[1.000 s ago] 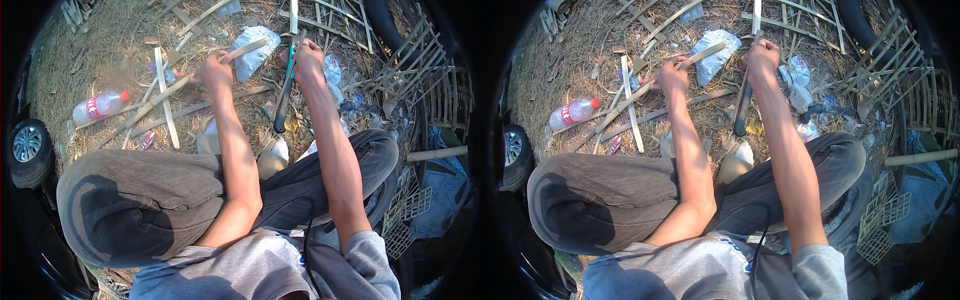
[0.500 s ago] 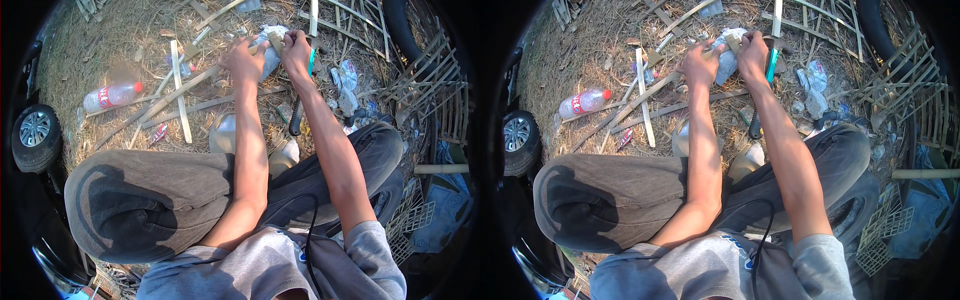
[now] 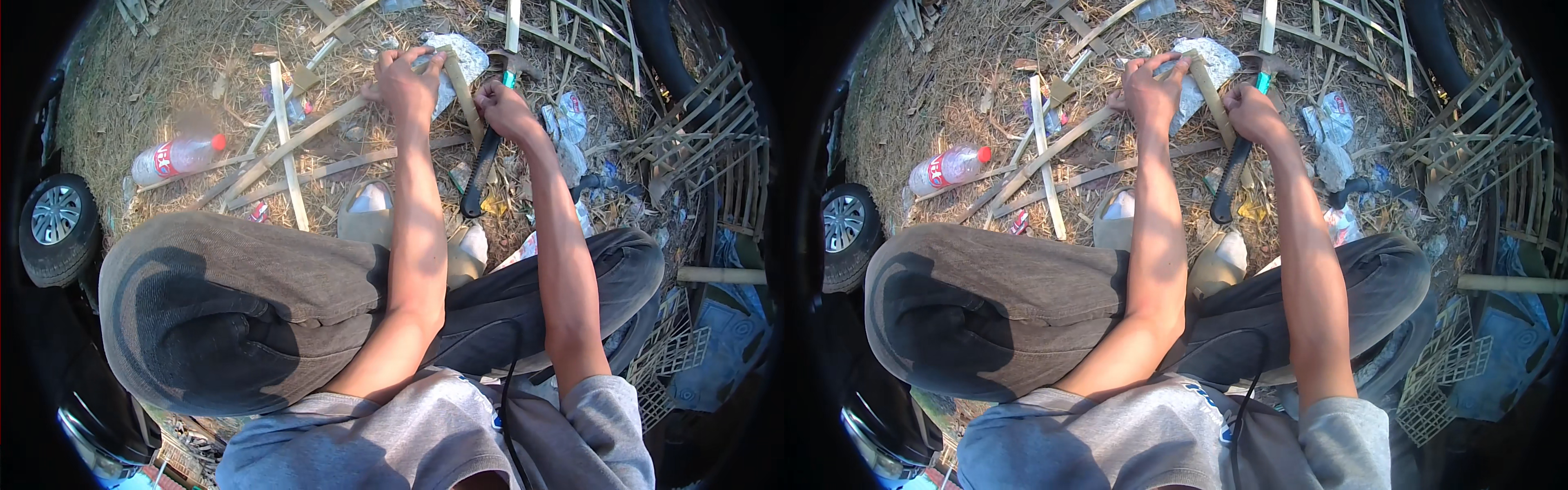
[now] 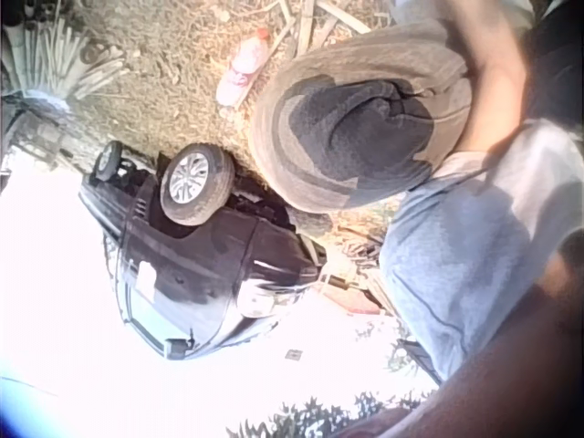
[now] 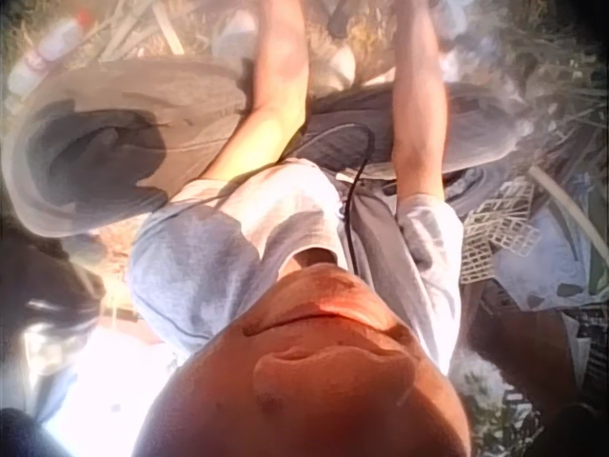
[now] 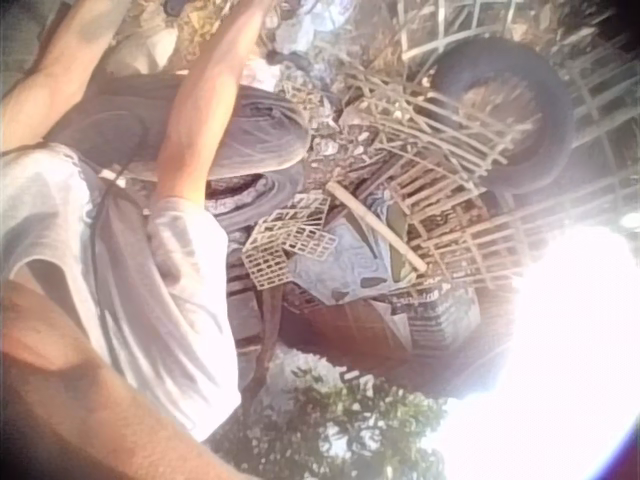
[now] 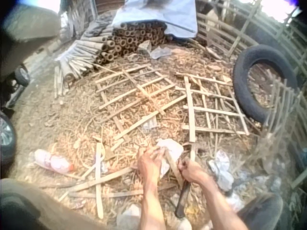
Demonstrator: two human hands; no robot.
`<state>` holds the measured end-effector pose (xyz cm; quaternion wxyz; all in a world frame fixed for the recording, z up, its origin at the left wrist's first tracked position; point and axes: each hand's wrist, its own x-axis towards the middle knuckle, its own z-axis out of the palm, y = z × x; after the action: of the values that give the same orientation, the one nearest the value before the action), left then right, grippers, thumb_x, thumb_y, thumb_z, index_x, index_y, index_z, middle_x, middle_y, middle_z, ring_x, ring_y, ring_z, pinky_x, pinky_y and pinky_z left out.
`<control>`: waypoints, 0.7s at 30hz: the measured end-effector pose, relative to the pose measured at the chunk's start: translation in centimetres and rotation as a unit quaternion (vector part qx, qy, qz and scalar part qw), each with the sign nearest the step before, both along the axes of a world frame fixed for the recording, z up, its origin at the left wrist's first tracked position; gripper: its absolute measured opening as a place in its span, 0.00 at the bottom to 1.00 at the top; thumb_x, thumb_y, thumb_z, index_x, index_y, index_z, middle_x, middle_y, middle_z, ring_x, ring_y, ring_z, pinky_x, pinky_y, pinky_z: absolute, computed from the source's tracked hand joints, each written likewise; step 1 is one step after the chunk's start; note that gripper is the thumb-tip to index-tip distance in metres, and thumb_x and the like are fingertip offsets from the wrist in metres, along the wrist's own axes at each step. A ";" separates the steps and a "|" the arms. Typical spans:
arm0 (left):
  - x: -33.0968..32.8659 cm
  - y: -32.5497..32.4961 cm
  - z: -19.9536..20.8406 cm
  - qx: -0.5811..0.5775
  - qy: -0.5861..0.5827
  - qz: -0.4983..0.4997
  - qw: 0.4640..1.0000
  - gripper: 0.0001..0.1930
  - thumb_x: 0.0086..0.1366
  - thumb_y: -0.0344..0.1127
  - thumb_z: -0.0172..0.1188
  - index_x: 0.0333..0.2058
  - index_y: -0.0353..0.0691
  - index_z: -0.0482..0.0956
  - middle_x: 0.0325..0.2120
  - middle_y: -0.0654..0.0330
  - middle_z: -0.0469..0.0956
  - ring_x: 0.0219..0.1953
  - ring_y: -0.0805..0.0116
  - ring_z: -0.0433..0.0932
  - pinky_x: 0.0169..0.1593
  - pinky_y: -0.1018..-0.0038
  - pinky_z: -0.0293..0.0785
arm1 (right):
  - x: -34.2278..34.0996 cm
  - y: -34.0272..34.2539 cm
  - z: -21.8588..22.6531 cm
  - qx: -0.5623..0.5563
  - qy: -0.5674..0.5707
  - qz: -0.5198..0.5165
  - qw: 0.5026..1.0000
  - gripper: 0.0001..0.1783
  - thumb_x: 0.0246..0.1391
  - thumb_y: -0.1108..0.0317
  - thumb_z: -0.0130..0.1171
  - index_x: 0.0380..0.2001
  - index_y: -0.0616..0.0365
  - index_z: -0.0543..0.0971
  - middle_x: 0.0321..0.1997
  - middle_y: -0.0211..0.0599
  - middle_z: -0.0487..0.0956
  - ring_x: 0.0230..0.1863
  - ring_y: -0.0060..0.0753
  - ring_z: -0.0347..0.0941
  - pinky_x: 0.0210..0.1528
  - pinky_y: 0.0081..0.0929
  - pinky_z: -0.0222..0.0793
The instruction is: The person assembles pieces of bamboo by hand using a hammer and nails, joining long strips into a lattice frame.
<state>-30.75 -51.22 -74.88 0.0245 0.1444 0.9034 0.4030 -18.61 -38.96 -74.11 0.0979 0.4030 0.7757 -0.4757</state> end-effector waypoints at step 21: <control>0.4 1.0 -0.1 -0.002 -0.004 0.002 1.000 0.11 0.58 0.54 0.67 0.38 0.64 0.88 0.47 0.63 0.74 0.55 0.65 0.70 0.62 0.48 0.41 | 2.1 -2.3 -2.7 0.396 0.139 -0.096 0.903 0.13 0.51 0.78 0.48 0.41 0.70 0.65 0.38 0.64 0.76 0.44 0.64 0.75 0.55 0.55 0.60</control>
<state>-30.38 -50.24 -74.95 0.0279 0.1410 0.9046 0.4014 -16.52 -41.22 -76.85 -0.2250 0.4109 0.8632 -0.1881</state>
